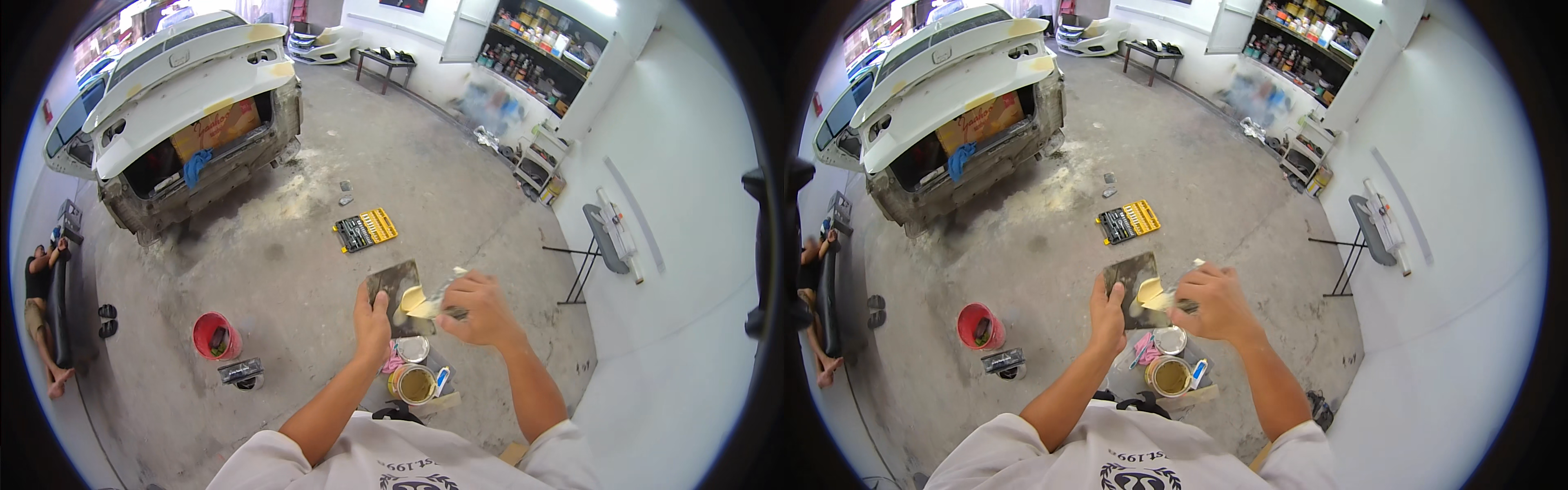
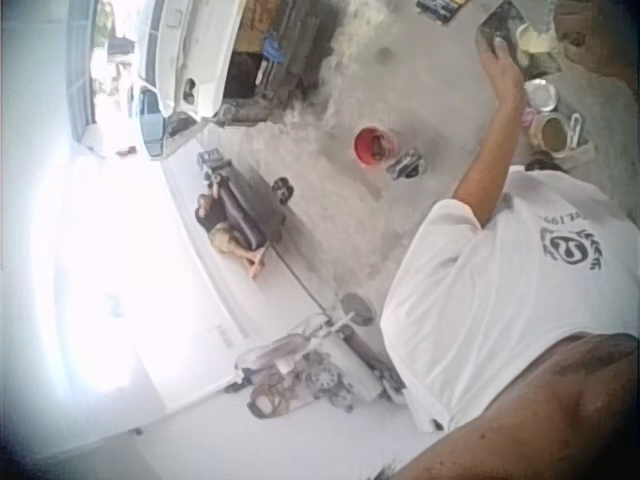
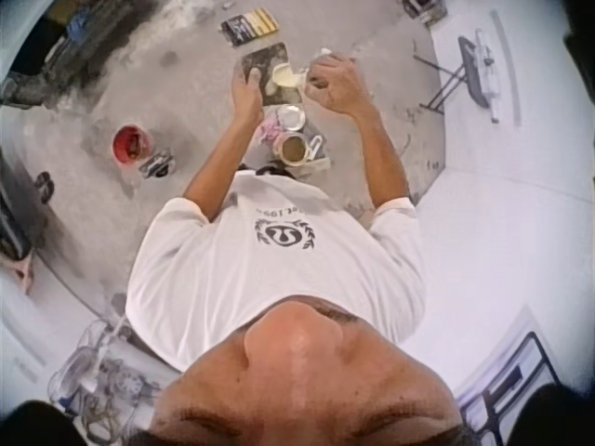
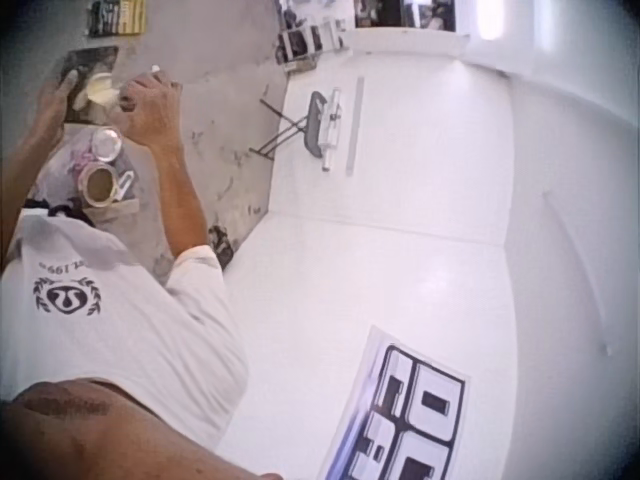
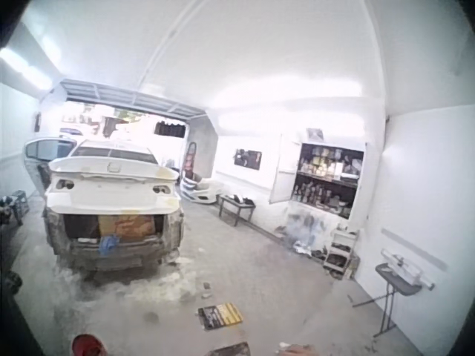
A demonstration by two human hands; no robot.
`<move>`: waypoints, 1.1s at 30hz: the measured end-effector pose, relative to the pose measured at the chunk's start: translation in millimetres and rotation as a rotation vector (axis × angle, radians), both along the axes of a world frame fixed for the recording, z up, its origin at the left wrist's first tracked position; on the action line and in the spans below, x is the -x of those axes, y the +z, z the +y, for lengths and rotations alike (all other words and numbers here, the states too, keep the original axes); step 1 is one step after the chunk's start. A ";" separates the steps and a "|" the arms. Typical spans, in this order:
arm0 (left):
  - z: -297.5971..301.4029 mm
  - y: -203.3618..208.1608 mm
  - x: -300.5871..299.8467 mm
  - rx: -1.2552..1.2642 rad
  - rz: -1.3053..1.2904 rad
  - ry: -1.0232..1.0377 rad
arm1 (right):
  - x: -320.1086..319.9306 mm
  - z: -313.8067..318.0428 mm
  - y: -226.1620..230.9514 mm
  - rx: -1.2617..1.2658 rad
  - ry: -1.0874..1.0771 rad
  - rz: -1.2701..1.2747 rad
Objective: The person scoops yellow body filler from a container onto a metal mixing plate, adds a hardener from a tube, and mixes the two with a spreader. They then apply the mixed filler to the rear trunk area of a white car.
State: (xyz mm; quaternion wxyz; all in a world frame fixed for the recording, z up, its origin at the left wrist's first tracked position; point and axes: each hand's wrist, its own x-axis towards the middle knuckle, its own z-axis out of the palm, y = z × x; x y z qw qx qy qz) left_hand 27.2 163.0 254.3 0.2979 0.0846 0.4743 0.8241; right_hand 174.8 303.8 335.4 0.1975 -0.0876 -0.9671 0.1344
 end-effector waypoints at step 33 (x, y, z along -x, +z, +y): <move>-17.6 51.8 -1.1 0.025 0.258 0.042 | -35.5 -13.7 11.1 -0.156 -0.154 0.286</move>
